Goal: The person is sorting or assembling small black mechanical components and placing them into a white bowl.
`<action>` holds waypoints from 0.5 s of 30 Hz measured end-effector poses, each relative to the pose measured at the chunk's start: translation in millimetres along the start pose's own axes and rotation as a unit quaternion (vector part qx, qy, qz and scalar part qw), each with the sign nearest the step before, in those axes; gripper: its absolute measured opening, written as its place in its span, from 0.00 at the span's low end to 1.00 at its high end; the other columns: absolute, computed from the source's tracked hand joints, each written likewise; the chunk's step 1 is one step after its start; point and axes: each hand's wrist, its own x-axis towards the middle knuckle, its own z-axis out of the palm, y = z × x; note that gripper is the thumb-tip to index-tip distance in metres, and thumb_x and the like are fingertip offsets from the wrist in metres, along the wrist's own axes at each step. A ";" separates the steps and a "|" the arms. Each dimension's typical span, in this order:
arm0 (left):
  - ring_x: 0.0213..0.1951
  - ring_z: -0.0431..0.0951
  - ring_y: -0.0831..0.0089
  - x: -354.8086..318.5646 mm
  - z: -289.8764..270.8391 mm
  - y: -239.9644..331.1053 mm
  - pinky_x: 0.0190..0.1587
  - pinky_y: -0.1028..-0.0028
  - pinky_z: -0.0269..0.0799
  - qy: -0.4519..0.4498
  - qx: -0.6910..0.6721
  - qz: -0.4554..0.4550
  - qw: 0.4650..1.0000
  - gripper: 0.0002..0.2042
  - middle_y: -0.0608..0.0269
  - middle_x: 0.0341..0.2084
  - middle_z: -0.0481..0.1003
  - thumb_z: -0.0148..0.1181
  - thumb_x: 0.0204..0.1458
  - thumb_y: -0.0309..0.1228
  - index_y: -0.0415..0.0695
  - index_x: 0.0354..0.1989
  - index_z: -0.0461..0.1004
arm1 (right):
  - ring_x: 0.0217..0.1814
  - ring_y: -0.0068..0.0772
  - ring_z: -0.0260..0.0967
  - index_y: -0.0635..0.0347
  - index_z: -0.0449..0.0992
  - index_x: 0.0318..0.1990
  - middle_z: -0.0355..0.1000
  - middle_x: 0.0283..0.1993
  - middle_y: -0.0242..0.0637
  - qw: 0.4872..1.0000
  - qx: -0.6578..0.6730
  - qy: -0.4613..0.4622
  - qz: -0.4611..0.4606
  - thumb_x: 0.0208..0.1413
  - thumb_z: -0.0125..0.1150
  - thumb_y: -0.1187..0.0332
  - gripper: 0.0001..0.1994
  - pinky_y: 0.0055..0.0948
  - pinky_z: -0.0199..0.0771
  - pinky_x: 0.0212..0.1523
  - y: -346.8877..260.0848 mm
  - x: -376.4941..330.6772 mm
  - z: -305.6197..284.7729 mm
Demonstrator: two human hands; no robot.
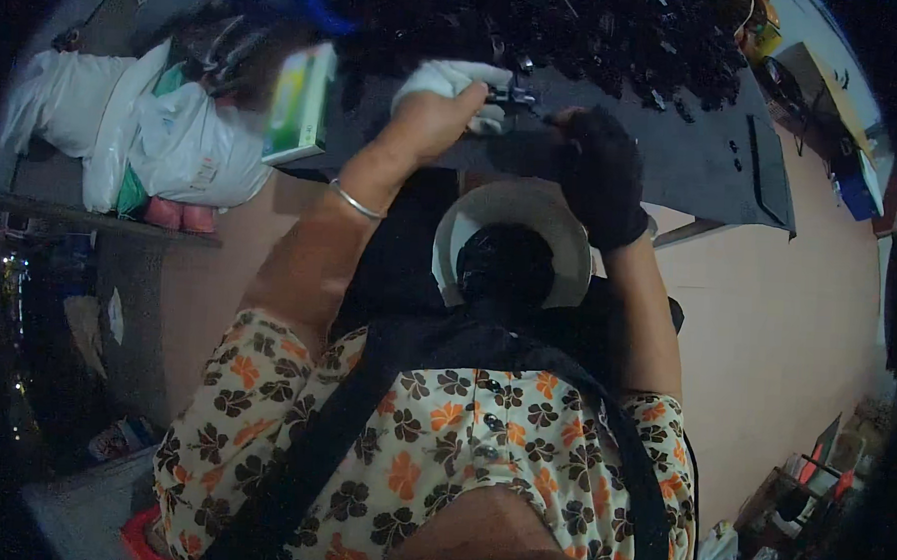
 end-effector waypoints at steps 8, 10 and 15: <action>0.33 0.74 0.77 -45.5 8.5 51.5 0.34 0.77 0.72 -0.081 -0.055 0.055 0.994 0.13 0.61 0.32 0.75 0.55 0.47 0.23 0.39 0.43 0.71 | 0.36 0.41 0.69 0.58 0.72 0.34 0.71 0.34 0.39 0.998 -0.027 -0.025 -0.059 0.41 0.58 0.77 0.09 0.32 0.70 0.34 -23.8 1.7 -13.2; 0.33 0.74 0.76 -49.2 8.4 52.6 0.34 0.77 0.72 -0.066 0.011 0.075 0.995 0.14 0.61 0.33 0.75 0.55 0.46 0.22 0.39 0.44 0.70 | 0.36 0.41 0.69 0.59 0.72 0.33 0.71 0.34 0.39 0.996 -0.053 -0.030 -0.064 0.40 0.59 0.78 0.10 0.32 0.70 0.33 -28.6 3.1 -14.9; 0.32 0.74 0.77 -52.7 8.2 50.4 0.33 0.77 0.72 -0.050 -0.017 0.053 0.997 0.12 0.61 0.33 0.74 0.55 0.47 0.23 0.39 0.42 0.70 | 0.35 0.41 0.69 0.59 0.72 0.34 0.70 0.34 0.41 0.997 -0.015 -0.007 -0.072 0.39 0.61 0.77 0.11 0.32 0.70 0.33 -29.6 5.0 -18.6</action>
